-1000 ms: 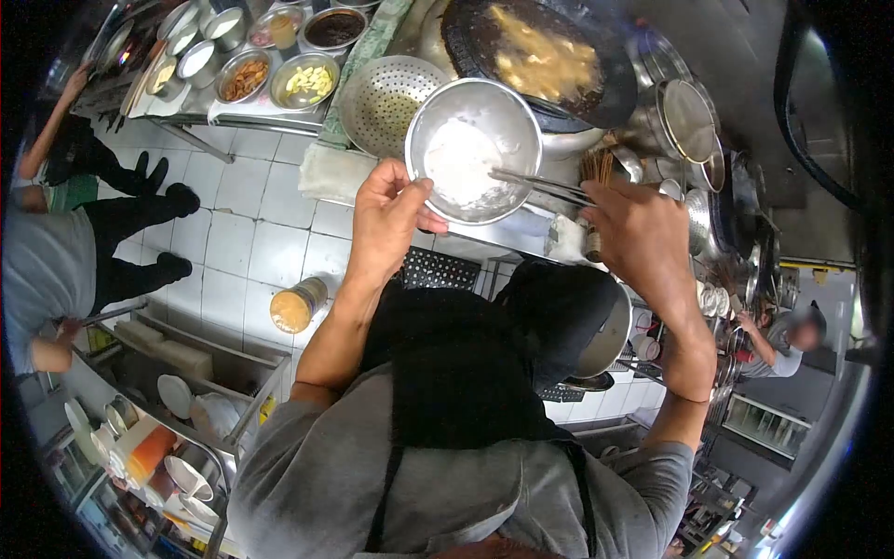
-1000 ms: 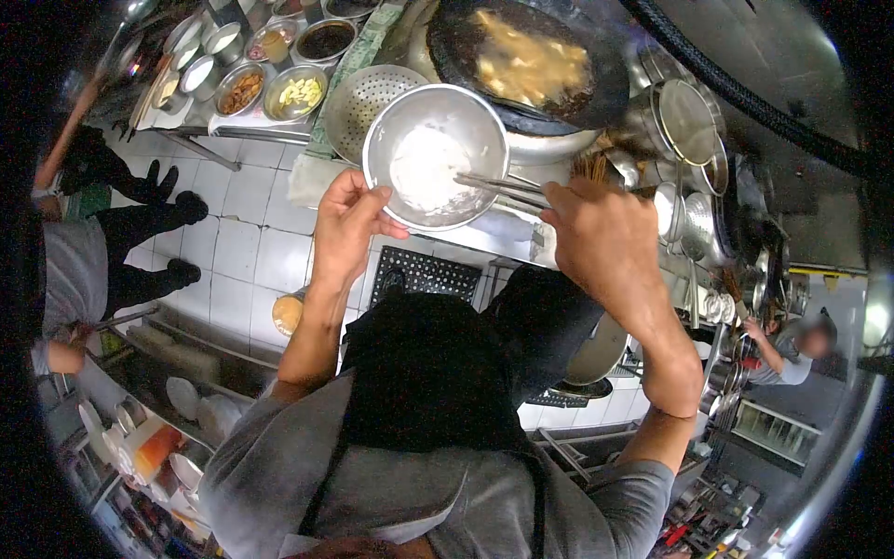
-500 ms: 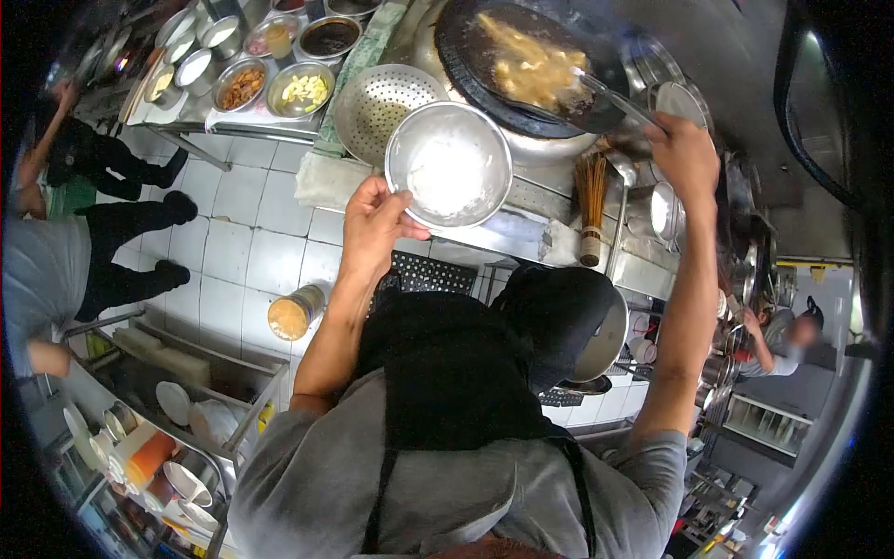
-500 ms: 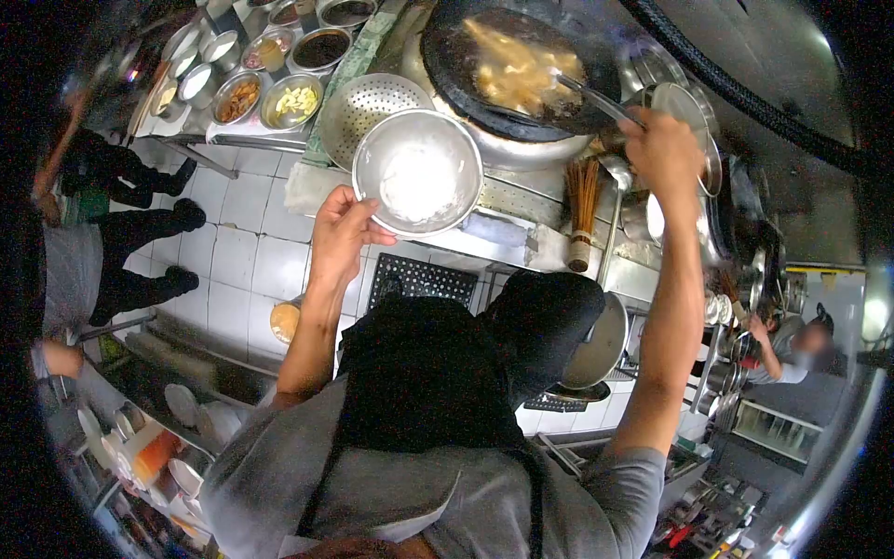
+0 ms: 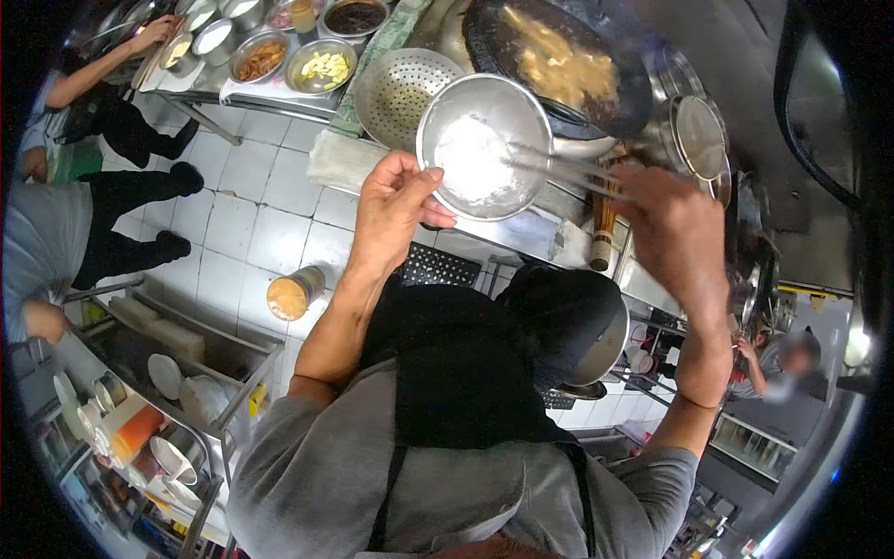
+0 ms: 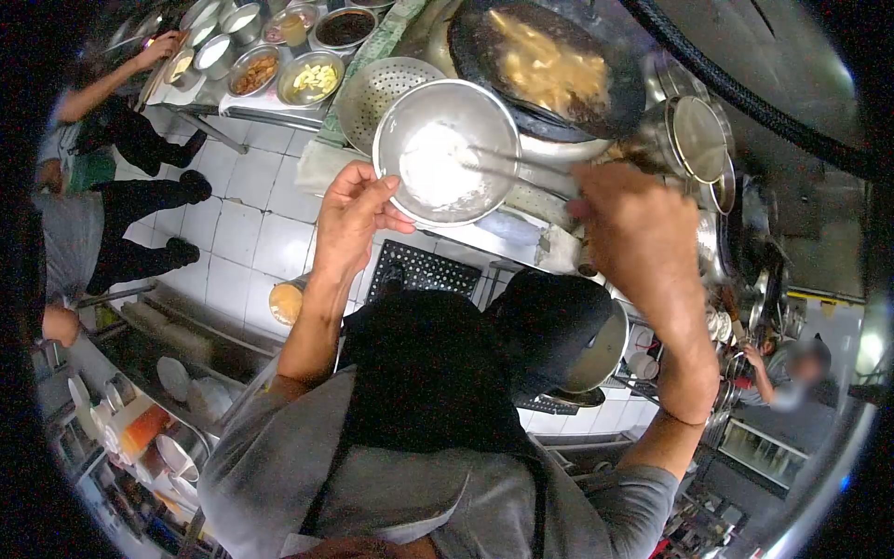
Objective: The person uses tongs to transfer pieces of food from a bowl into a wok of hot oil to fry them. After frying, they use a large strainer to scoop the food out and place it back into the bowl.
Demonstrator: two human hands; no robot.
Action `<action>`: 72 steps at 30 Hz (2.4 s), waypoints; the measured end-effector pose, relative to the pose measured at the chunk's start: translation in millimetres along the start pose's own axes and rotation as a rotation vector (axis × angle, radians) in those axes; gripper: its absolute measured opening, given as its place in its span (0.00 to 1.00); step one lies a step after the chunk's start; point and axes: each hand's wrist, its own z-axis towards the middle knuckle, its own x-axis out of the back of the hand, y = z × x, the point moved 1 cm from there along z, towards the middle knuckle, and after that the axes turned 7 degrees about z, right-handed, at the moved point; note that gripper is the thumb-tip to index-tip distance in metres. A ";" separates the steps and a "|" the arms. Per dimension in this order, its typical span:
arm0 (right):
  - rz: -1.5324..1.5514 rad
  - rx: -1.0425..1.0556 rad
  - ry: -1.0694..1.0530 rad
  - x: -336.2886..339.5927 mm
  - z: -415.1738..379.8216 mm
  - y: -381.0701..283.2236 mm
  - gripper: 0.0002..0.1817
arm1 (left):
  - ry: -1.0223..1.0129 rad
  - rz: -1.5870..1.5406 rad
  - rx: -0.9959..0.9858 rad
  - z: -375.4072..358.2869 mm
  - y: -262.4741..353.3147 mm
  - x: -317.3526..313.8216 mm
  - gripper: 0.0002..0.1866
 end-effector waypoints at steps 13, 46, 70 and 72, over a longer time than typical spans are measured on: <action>0.016 0.029 0.046 1.5 -3.4 -3.9 0.11 | 0.035 0.051 -0.049 7.5 -7.2 14.9 0.06; -0.139 -0.440 0.380 -21.4 95.5 123.2 0.19 | 0.202 0.037 0.070 -11.6 2.5 34.4 0.04; 0.107 -0.183 0.045 -10.7 -1.7 29.5 0.12 | 0.049 0.069 -0.109 14.5 -23.7 9.5 0.04; 0.121 -0.187 0.038 -7.6 -0.5 30.5 0.12 | 0.055 0.030 -0.108 15.5 -22.7 12.5 0.03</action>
